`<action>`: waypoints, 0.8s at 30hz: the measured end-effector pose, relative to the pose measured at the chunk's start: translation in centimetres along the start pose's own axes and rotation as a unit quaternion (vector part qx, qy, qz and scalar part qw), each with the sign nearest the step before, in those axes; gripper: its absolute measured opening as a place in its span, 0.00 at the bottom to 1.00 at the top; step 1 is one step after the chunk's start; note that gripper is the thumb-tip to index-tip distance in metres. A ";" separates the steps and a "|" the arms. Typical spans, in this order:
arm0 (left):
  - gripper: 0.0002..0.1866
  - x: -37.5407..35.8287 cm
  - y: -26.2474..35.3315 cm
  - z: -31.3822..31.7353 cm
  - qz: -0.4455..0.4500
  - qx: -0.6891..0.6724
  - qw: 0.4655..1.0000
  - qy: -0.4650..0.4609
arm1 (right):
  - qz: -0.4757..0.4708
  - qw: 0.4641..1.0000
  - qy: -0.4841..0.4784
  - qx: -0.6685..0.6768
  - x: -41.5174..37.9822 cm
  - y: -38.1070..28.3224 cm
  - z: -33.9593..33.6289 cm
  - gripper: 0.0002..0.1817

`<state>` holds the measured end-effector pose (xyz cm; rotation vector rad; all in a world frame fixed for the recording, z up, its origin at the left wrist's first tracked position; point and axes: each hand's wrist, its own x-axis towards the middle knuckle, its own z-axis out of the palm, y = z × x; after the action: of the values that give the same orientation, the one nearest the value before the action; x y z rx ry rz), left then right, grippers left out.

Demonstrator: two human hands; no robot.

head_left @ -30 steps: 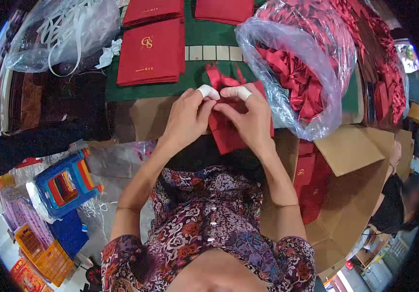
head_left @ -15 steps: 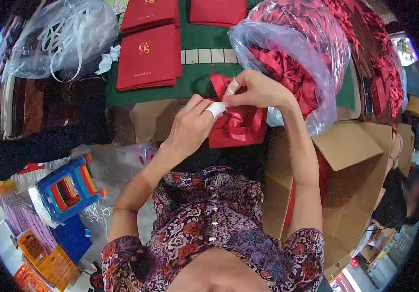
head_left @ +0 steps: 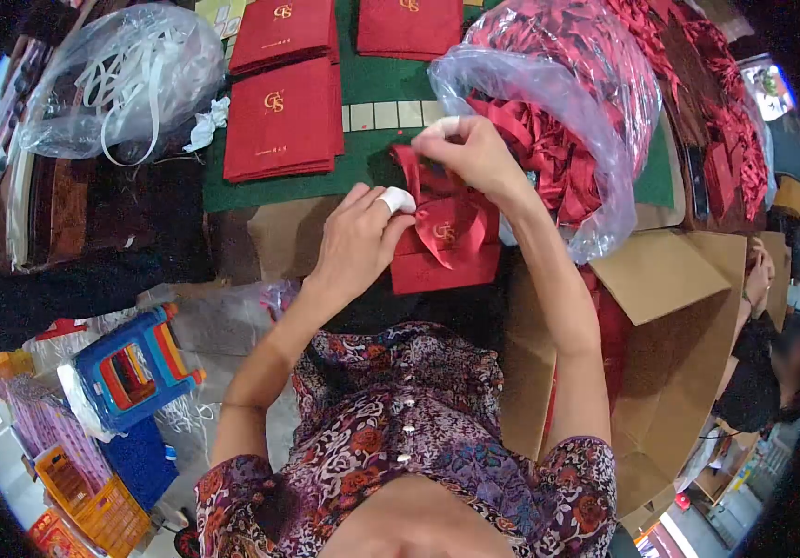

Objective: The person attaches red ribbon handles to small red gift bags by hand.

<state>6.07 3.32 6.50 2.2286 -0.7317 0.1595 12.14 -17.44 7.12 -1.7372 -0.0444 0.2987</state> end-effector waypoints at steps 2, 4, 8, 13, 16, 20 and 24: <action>0.10 0.2 0.0 -0.3 -0.061 -0.016 0.998 -0.002 | -0.047 0.994 0.031 -0.095 0.6 1.2 -0.1 0.12; 0.09 0.5 0.1 -0.5 -0.123 -0.033 0.992 -0.003 | -0.089 0.986 0.065 -0.128 0.3 1.8 -0.7 0.12; 0.08 1.0 -0.2 -0.4 -0.116 -0.017 0.991 0.063 | -0.035 0.974 0.155 -0.163 -1.5 -0.7 -2.1 0.13; 0.08 3.1 0.4 0.5 -0.057 0.014 0.993 0.107 | -0.099 0.920 0.134 -0.354 -1.6 1.3 -1.1 0.13; 0.10 4.4 0.1 1.5 -0.059 0.029 0.995 0.076 | -0.052 0.903 0.117 -0.410 -1.3 1.3 0.1 0.13; 0.11 5.2 -2.3 3.8 -0.085 0.091 0.992 -0.012 | -0.087 0.893 0.144 -0.417 -1.3 2.4 0.5 0.13; 0.11 5.2 -2.7 3.9 -0.093 0.082 0.992 -0.005 | -0.103 0.911 0.143 -0.372 -1.6 2.8 -0.1 0.11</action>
<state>11.45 -0.36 3.85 2.4414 -0.5282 0.1193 10.27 -18.37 4.68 -2.4954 -0.1424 -0.1639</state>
